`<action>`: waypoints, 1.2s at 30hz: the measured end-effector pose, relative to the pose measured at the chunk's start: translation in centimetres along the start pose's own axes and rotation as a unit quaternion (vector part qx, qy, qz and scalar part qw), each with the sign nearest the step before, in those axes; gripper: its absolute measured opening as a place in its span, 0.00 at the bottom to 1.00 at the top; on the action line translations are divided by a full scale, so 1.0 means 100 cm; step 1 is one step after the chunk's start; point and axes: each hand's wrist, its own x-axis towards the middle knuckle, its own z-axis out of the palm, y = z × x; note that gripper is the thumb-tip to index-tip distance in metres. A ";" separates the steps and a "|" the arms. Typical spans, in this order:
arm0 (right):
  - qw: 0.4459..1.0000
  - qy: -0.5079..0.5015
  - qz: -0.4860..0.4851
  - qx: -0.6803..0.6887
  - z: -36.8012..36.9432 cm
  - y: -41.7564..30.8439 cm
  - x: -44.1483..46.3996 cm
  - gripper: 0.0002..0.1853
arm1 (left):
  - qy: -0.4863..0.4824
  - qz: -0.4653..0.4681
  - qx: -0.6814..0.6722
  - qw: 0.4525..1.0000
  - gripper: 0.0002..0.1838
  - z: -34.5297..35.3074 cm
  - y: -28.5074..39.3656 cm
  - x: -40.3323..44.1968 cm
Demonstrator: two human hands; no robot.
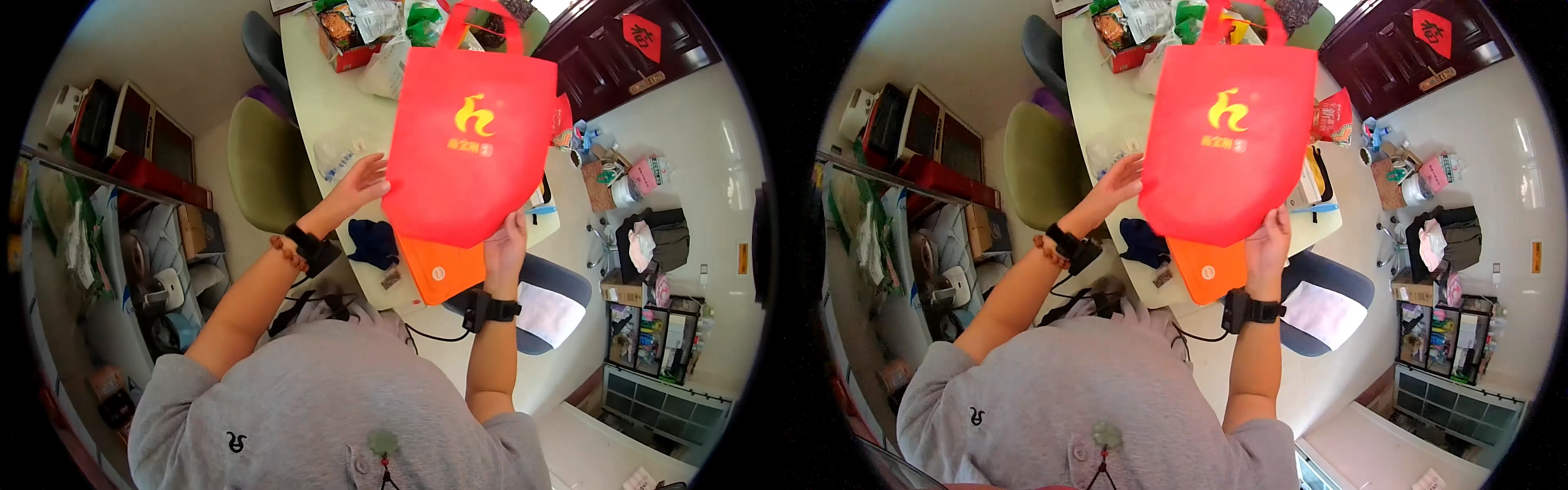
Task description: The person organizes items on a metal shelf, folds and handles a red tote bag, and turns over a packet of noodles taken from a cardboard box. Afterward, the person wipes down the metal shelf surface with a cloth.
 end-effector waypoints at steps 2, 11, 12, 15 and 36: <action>0.999 -0.010 0.032 -0.008 -0.008 0.014 -0.017 0.16 | -0.015 -0.048 -0.131 0.990 0.33 0.013 0.010 -0.002; 0.768 -0.007 -0.161 -0.620 0.014 0.065 -0.054 0.16 | 0.192 0.125 -0.044 0.972 0.29 -0.034 -0.003 -0.053; 0.700 -0.134 -0.199 -0.672 0.010 0.081 -0.055 0.19 | 0.215 0.131 -0.040 0.967 0.29 -0.044 -0.002 -0.062; 0.612 -0.365 -0.176 -0.679 0.035 0.135 -0.066 0.22 | 0.282 0.141 -0.021 0.949 0.30 -0.066 0.004 -0.096; 0.710 -0.375 -0.410 -0.434 0.185 0.189 -0.110 0.28 | 0.232 0.083 0.300 0.922 0.32 -0.041 -0.042 -0.221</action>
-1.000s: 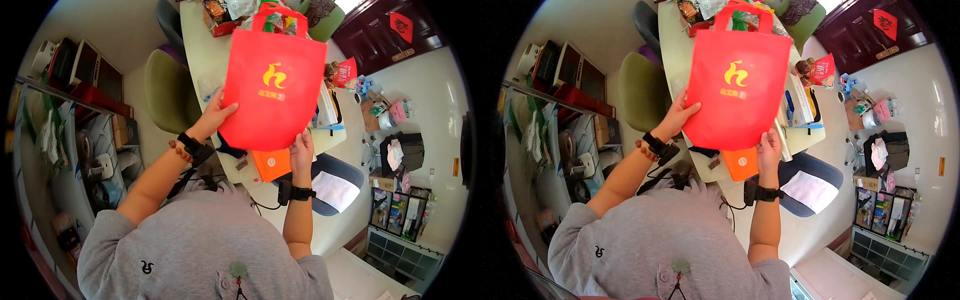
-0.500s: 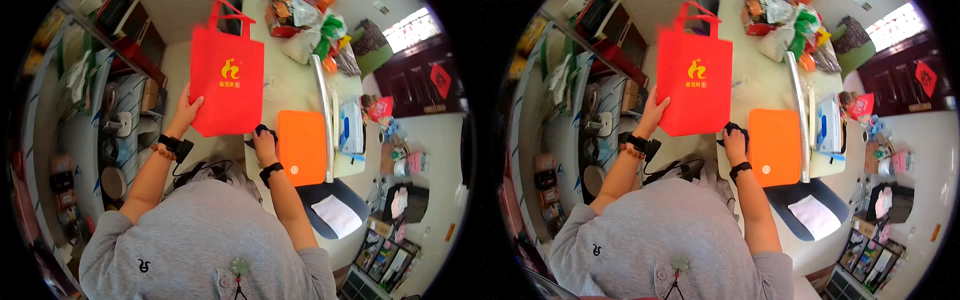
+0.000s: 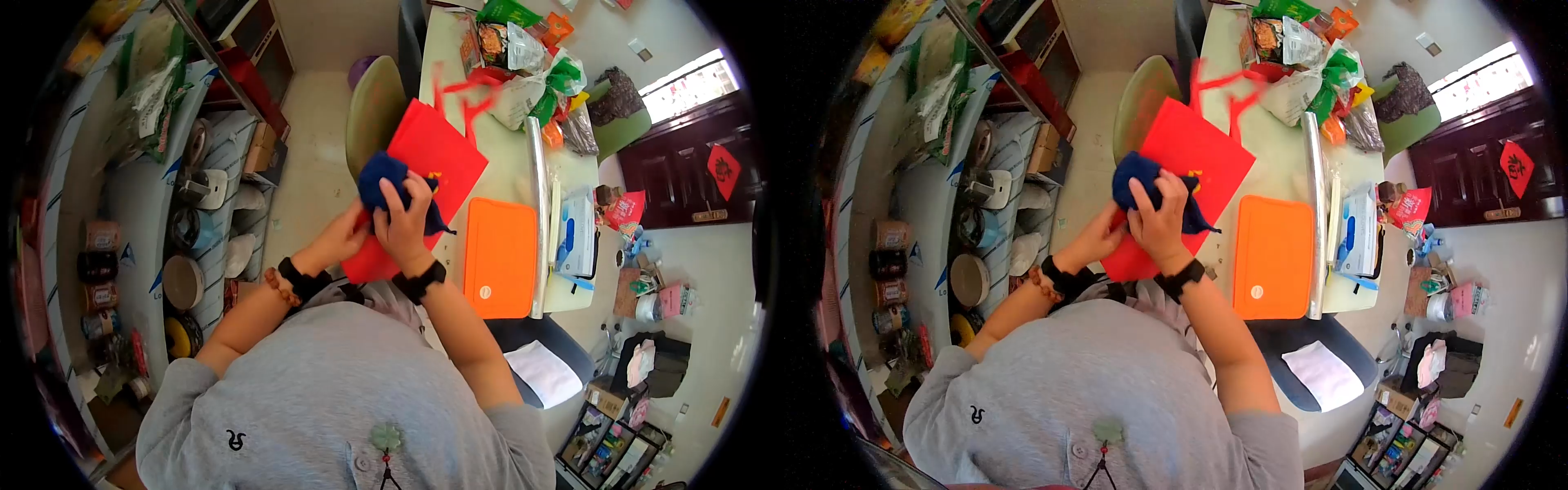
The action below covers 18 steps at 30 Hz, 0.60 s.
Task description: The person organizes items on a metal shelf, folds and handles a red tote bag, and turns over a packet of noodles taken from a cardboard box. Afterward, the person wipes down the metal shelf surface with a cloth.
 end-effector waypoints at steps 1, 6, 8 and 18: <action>1.000 0.025 0.012 -0.004 0.005 0.006 0.007 0.28 | -0.019 0.008 0.029 0.999 0.32 -0.001 0.006 -0.005; 0.975 0.113 0.187 0.039 0.004 0.049 0.072 0.20 | -0.174 -0.004 0.127 0.976 0.31 -0.019 0.055 -0.023; 0.972 0.074 0.221 0.039 0.008 0.094 0.070 0.19 | -0.132 0.054 0.135 0.981 0.31 -0.029 0.057 -0.029; 0.998 0.008 0.058 0.019 -0.013 -0.015 0.008 0.23 | 0.075 0.031 0.090 0.993 0.32 -0.069 0.035 -0.027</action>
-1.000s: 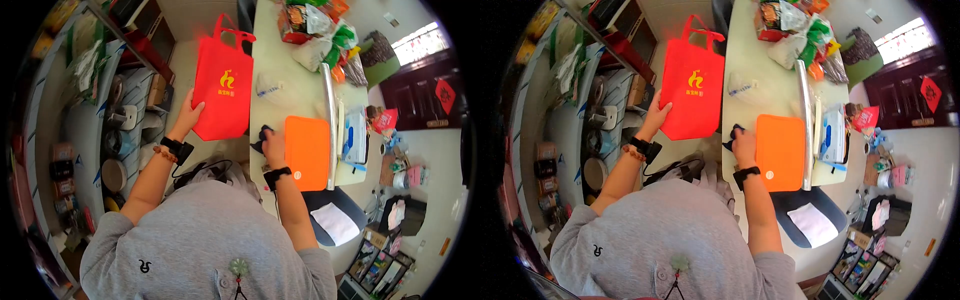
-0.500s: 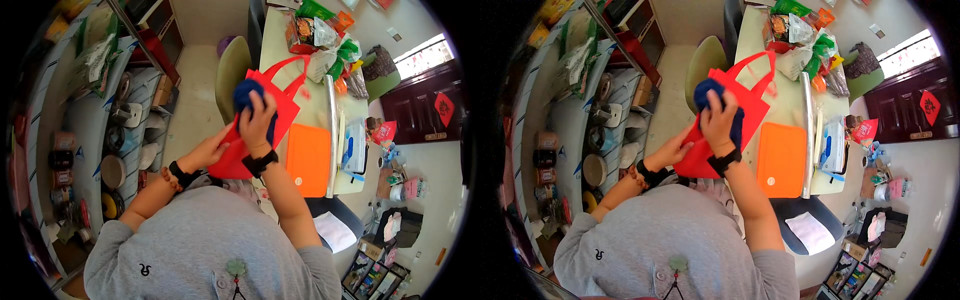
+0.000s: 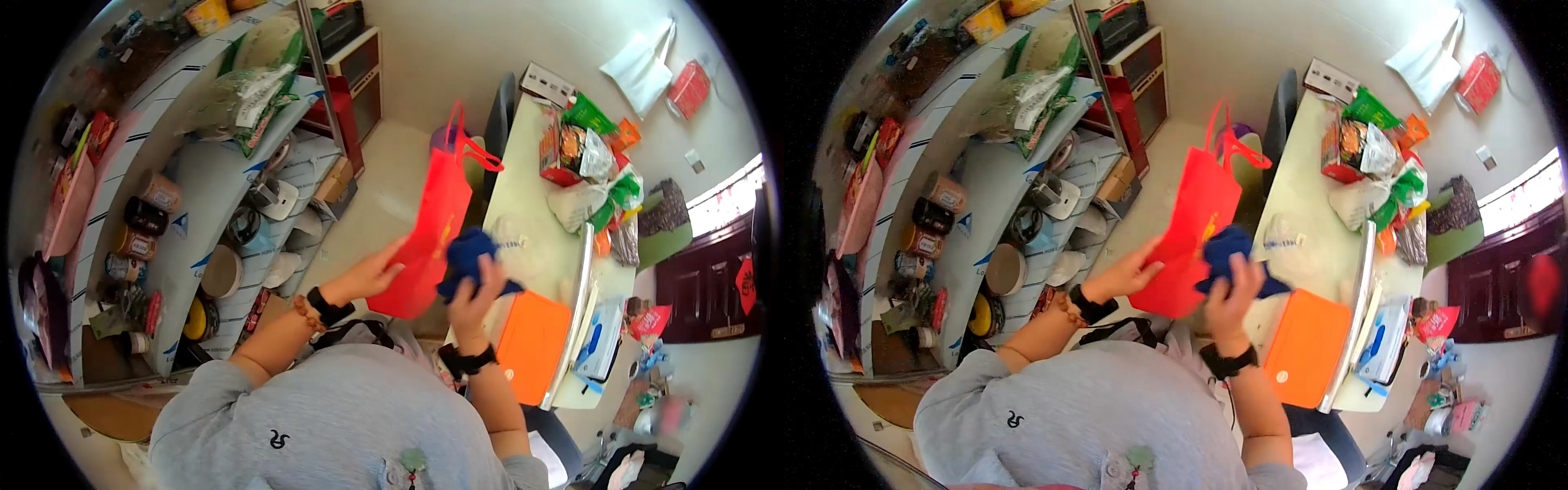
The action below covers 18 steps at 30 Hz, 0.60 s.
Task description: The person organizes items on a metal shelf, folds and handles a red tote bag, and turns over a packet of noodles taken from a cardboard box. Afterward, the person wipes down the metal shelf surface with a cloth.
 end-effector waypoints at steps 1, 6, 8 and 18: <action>0.999 -0.031 -0.012 0.032 0.014 -0.014 -0.007 0.24 | -0.026 -0.014 -0.025 0.999 0.33 0.008 0.004 0.003; 0.994 0.008 0.044 0.096 0.054 -0.013 -0.021 0.23 | -0.079 0.000 0.027 0.997 0.31 0.008 0.023 0.005; 0.991 -0.044 0.100 0.082 0.047 0.004 -0.018 0.21 | -0.096 0.016 0.022 0.995 0.30 -0.004 0.027 -0.003; 0.545 -0.111 0.501 0.663 -0.032 0.073 -0.021 0.37 | -0.157 0.005 -0.173 0.972 0.28 -0.029 0.066 -0.013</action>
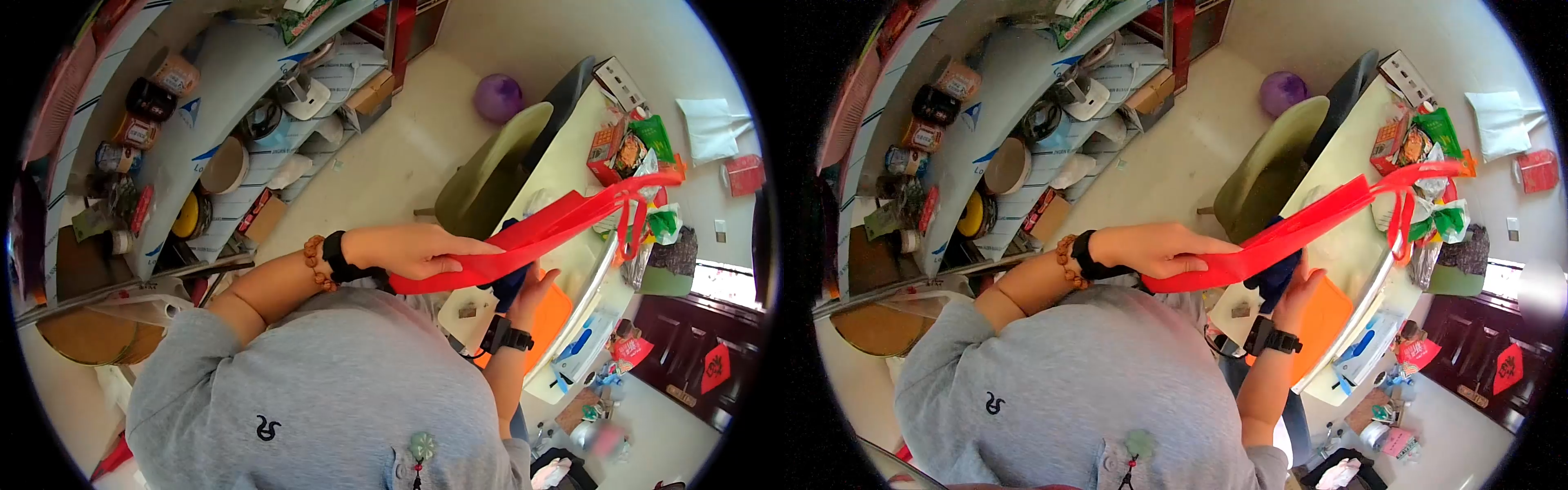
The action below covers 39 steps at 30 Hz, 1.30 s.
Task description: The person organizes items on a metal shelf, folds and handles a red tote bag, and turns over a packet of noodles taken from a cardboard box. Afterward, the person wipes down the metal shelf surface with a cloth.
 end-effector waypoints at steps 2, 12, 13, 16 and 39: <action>0.996 0.002 -0.004 -0.092 -0.028 0.004 -0.006 0.40 | 0.009 0.028 -0.043 0.999 0.30 0.004 -0.022 -0.002; 0.887 0.114 -0.133 -0.427 0.058 -0.002 -0.003 0.13 | 0.314 -0.087 0.244 0.913 0.42 -0.019 -0.069 -0.022; 0.827 0.112 -0.162 -0.527 0.078 0.003 -0.004 0.12 | 0.315 -0.054 0.230 0.919 0.44 -0.019 -0.056 -0.018; 0.537 -0.073 -0.368 -0.756 0.104 0.025 0.010 0.10 | 0.314 0.007 0.056 0.948 0.47 -0.003 -0.029 0.000; 0.733 0.013 -0.340 -0.589 0.131 0.085 0.087 0.19 | 0.327 0.056 -0.231 0.915 0.30 -0.028 -0.021 -0.049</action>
